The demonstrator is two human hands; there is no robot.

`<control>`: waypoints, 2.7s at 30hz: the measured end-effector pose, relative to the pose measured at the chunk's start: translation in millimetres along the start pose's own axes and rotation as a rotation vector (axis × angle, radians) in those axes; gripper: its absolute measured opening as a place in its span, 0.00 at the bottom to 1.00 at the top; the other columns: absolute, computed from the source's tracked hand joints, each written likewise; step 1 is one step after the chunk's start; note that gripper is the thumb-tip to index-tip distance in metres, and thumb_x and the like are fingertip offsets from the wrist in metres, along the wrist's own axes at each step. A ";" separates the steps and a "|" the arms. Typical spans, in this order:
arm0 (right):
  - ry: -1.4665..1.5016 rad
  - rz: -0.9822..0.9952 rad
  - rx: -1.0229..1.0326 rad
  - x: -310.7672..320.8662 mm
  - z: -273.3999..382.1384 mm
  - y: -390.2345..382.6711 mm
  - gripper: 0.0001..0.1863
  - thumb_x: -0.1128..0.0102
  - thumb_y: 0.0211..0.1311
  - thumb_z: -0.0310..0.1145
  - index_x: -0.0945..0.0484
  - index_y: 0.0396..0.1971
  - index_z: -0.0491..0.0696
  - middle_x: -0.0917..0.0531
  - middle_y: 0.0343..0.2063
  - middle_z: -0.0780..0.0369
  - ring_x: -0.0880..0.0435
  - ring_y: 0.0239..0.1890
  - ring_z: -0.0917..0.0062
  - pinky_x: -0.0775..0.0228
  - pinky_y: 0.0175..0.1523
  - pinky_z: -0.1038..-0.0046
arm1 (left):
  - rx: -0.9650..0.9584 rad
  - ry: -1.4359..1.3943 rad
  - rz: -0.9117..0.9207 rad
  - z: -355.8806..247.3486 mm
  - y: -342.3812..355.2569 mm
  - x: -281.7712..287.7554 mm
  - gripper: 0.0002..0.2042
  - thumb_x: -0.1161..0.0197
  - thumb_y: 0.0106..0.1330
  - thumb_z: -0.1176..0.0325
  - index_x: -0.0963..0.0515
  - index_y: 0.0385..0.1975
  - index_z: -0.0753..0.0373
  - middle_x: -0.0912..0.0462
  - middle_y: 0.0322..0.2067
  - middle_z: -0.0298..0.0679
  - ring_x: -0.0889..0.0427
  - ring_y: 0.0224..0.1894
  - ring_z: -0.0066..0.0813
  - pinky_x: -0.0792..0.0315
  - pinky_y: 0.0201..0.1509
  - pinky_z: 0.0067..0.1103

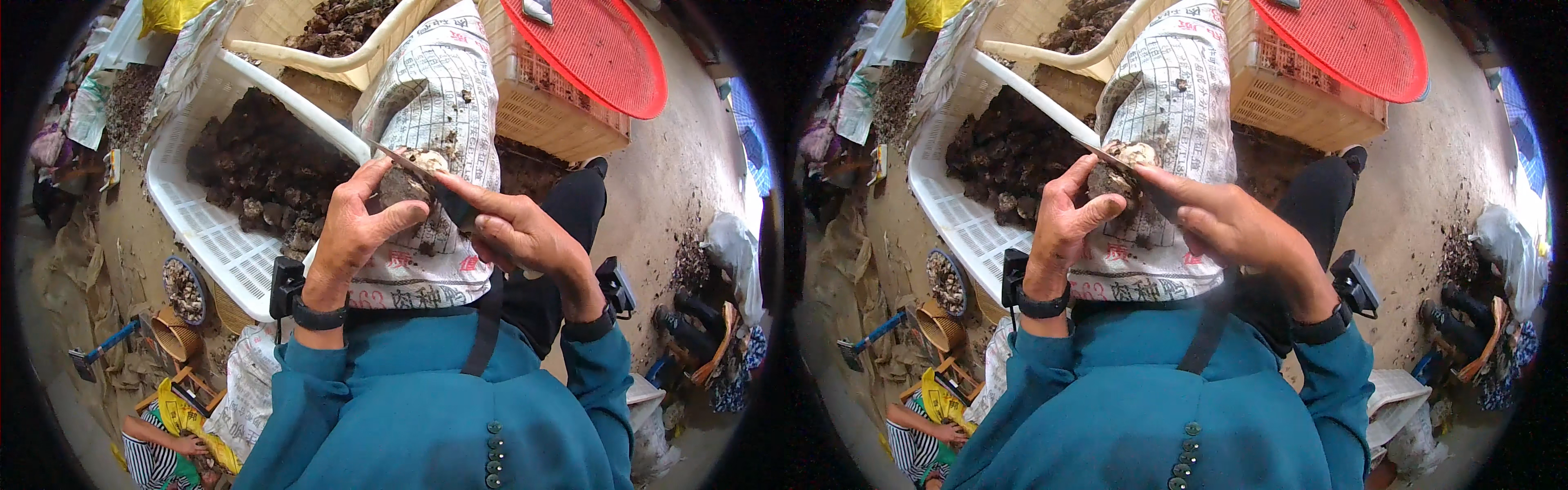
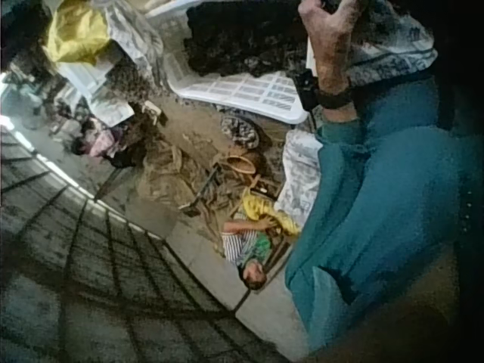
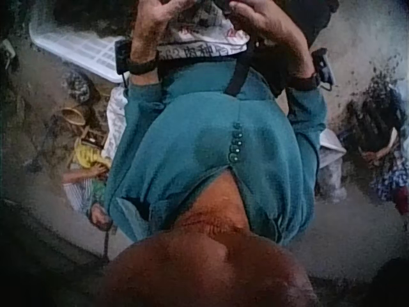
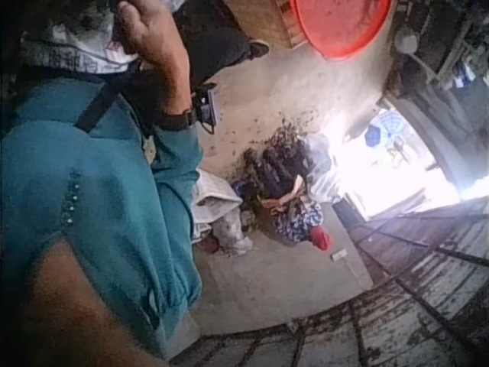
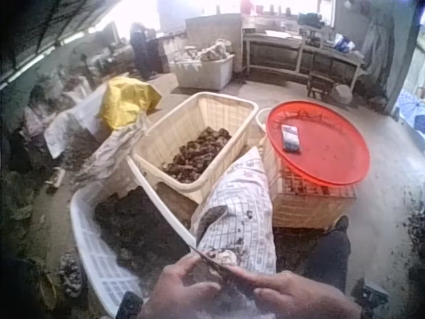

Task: The person cleans a taro root by scraping and cutting off the outer skin with a knife while holding it over their lap.

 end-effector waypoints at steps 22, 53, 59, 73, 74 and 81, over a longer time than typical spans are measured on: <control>-0.799 -0.383 0.192 -14.4 -16.6 -53.4 0.35 0.42 0.59 0.28 0.32 0.68 0.68 0.20 0.27 0.59 0.19 0.27 0.61 0.30 0.28 0.61 | -0.043 -0.135 -0.013 3.8 0.8 -4.8 0.36 0.23 0.58 0.56 0.28 0.61 0.74 0.17 0.48 0.41 0.21 0.49 0.24 0.28 0.58 0.21; -0.078 -0.701 0.083 -18.9 -24.5 -45.6 0.34 0.49 0.65 0.23 0.37 0.72 0.55 0.19 0.54 0.49 0.13 0.41 0.67 0.22 0.45 0.71 | -0.052 -0.028 -0.162 -10.3 -7.9 -18.0 0.30 0.24 0.59 0.56 0.24 0.54 0.74 0.15 0.43 0.40 0.19 0.44 0.22 0.25 0.51 0.20; -0.585 -0.421 0.158 -24.6 -14.5 -56.7 0.36 0.41 0.59 0.23 0.32 0.69 0.61 0.15 0.35 0.56 0.14 0.35 0.61 0.22 0.41 0.65 | -0.051 0.005 -0.141 3.3 -7.7 -11.2 0.37 0.22 0.56 0.57 0.28 0.59 0.76 0.19 0.50 0.45 0.21 0.52 0.27 0.28 0.59 0.23; -0.689 -0.391 0.122 -8.9 -1.7 -42.5 0.34 0.40 0.59 0.26 0.29 0.66 0.68 0.18 0.28 0.57 0.16 0.30 0.60 0.25 0.34 0.62 | -0.054 0.104 -0.090 -0.5 -4.0 -6.4 0.39 0.22 0.55 0.53 0.28 0.60 0.77 0.20 0.52 0.51 0.21 0.54 0.33 0.30 0.60 0.26; -0.709 -0.409 0.118 -9.5 -1.2 -41.8 0.34 0.41 0.59 0.26 0.30 0.66 0.69 0.18 0.28 0.57 0.17 0.29 0.60 0.25 0.34 0.62 | -0.043 0.096 -0.092 -1.5 -3.1 -6.6 0.39 0.22 0.55 0.53 0.28 0.59 0.77 0.20 0.52 0.51 0.21 0.53 0.33 0.29 0.60 0.26; -0.631 -0.665 0.237 -31.4 -16.2 -34.5 0.37 0.39 0.60 0.26 0.33 0.69 0.69 0.20 0.27 0.57 0.18 0.28 0.61 0.24 0.34 0.61 | -0.025 0.137 -0.143 -15.7 0.4 -12.5 0.32 0.23 0.57 0.57 0.25 0.53 0.77 0.18 0.45 0.50 0.19 0.47 0.34 0.27 0.55 0.27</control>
Point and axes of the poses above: each hand's wrist, its own y-axis towards the middle knuckle, its own x-axis out of the back of the hand, z = x × y, the point moved 7 cm from there along y, towards the middle knuckle
